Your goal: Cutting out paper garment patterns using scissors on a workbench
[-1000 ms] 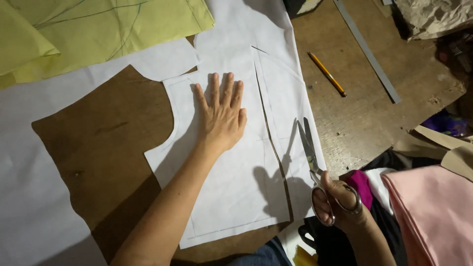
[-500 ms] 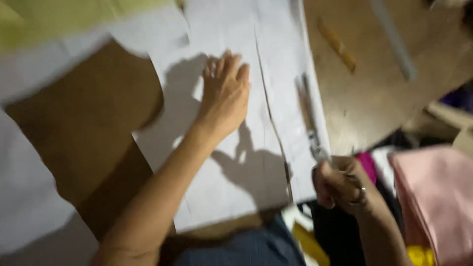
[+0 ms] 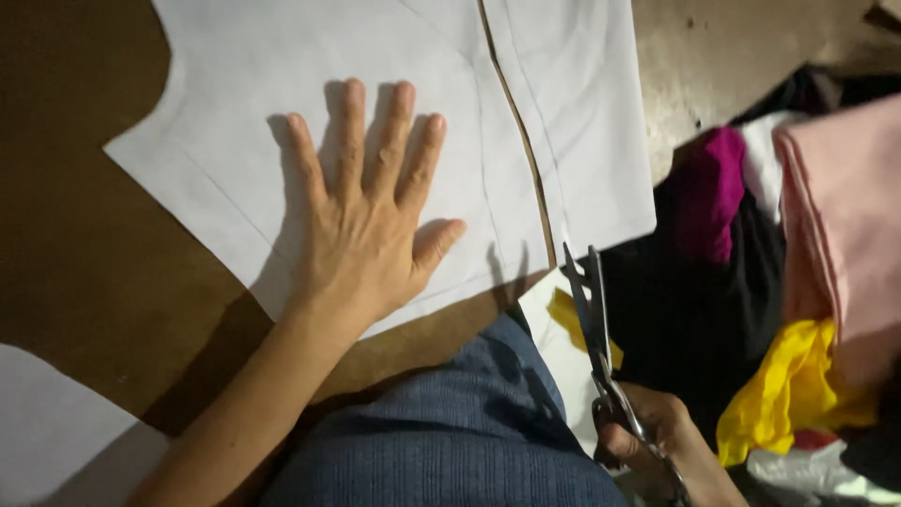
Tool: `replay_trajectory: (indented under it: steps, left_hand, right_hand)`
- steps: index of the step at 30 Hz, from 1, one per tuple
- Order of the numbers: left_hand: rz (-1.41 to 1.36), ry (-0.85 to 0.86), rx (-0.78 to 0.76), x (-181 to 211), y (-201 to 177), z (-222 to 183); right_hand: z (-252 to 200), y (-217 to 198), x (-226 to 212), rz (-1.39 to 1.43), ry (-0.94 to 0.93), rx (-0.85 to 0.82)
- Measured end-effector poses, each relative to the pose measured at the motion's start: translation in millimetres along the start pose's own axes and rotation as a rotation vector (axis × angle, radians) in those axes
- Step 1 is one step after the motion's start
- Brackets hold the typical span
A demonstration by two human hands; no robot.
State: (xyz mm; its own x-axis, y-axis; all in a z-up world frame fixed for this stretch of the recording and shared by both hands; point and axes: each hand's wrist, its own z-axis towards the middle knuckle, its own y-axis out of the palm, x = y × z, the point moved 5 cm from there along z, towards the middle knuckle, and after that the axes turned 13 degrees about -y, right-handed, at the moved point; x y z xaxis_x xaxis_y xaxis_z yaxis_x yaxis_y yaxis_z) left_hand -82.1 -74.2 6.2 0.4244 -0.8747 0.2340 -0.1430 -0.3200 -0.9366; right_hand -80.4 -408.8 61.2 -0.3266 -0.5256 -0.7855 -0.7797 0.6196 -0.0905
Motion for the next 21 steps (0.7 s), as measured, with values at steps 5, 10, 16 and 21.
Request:
replay_trajectory:
  steps: [5,10,16,21]
  left_hand:
    - [-0.037,0.037,0.04,4.2,-8.5,-6.1]
    - [-0.026,0.036,0.054,2.6,-10.1,-7.4]
    - [-0.043,0.046,0.083,1.4,-10.3,-8.9]
    - [-0.036,0.047,0.077,1.2,-9.8,-7.7]
  right_hand:
    - [-15.7,6.8,34.5,-0.104,0.153,0.005]
    - [-3.1,25.8,23.3,-0.161,0.116,0.03]
    - [14.9,49.0,17.2,-0.136,0.103,0.048]
    - [26.7,41.5,30.4,-0.288,0.087,0.106]
